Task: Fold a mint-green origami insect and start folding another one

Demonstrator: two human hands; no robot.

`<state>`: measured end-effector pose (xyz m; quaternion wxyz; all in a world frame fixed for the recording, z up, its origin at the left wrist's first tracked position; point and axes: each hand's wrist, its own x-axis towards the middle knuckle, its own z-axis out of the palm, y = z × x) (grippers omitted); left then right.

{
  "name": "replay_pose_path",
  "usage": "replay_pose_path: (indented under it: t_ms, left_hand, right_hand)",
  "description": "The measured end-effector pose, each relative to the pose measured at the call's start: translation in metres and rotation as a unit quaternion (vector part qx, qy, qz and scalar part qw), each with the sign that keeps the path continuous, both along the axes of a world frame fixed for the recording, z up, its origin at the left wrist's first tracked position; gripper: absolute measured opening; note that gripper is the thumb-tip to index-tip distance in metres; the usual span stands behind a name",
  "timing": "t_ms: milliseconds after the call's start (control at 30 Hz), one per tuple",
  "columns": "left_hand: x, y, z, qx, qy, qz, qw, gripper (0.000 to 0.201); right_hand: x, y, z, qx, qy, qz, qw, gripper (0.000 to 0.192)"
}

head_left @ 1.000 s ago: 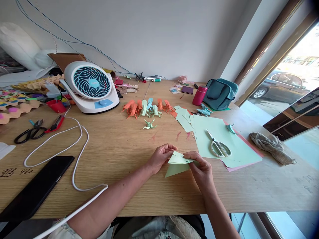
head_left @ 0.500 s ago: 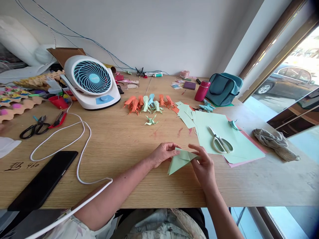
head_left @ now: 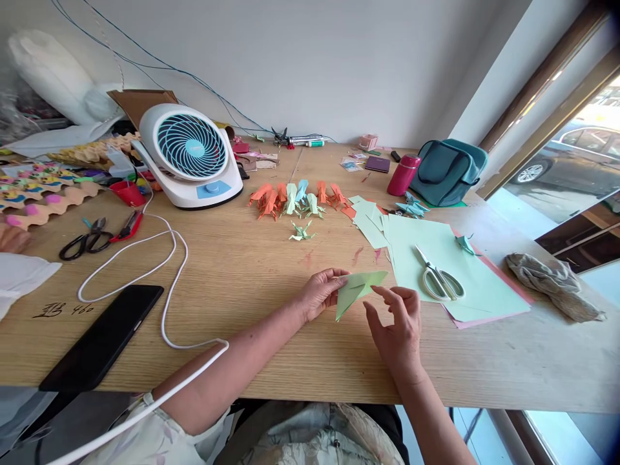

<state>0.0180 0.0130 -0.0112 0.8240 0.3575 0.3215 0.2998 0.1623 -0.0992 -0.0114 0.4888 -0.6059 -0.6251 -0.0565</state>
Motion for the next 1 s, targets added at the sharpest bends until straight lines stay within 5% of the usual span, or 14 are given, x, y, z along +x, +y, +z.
replay_pose_path:
  t_ms: [267, 400, 533, 633, 767, 867, 1000]
  left_hand:
    - [0.002, -0.004, -0.001, 0.020, 0.022, -0.009, 1.000, 0.043]
    - [0.003, -0.008, 0.000, 0.037, 0.040, -0.022, 0.998, 0.047]
    - [0.001, -0.010, 0.002, 0.095, 0.060, -0.032, 0.993, 0.050]
    - [-0.003, -0.007, 0.011, 0.235, 0.115, 0.007, 0.965, 0.048]
    - [-0.008, -0.003, 0.036, 0.398, 0.123, 0.043, 0.908, 0.030]
    - [-0.006, -0.008, 0.052, 0.453, 0.147, 0.027, 0.879, 0.020]
    - [0.001, -0.014, 0.053, 0.453, 0.173, 0.012, 0.875, 0.010]
  right_hand:
    - [-0.015, -0.006, 0.004, -0.002, -0.188, 0.038, 0.981, 0.027]
    - [-0.016, -0.006, 0.008, -0.005, -0.182, 0.067, 0.981, 0.020]
    - [-0.011, -0.005, 0.012, -0.002, -0.061, 0.103, 0.993, 0.015]
    - [-0.008, 0.000, 0.015, -0.020, 0.132, 0.097, 0.986, 0.009]
    - [-0.003, 0.015, 0.016, -0.096, 0.369, 0.104, 0.919, 0.020]
    - [0.000, 0.024, 0.012, -0.129, 0.456, 0.143, 0.869, 0.024]
    - [-0.001, 0.026, 0.005, -0.139, 0.472, 0.155, 0.857, 0.024]
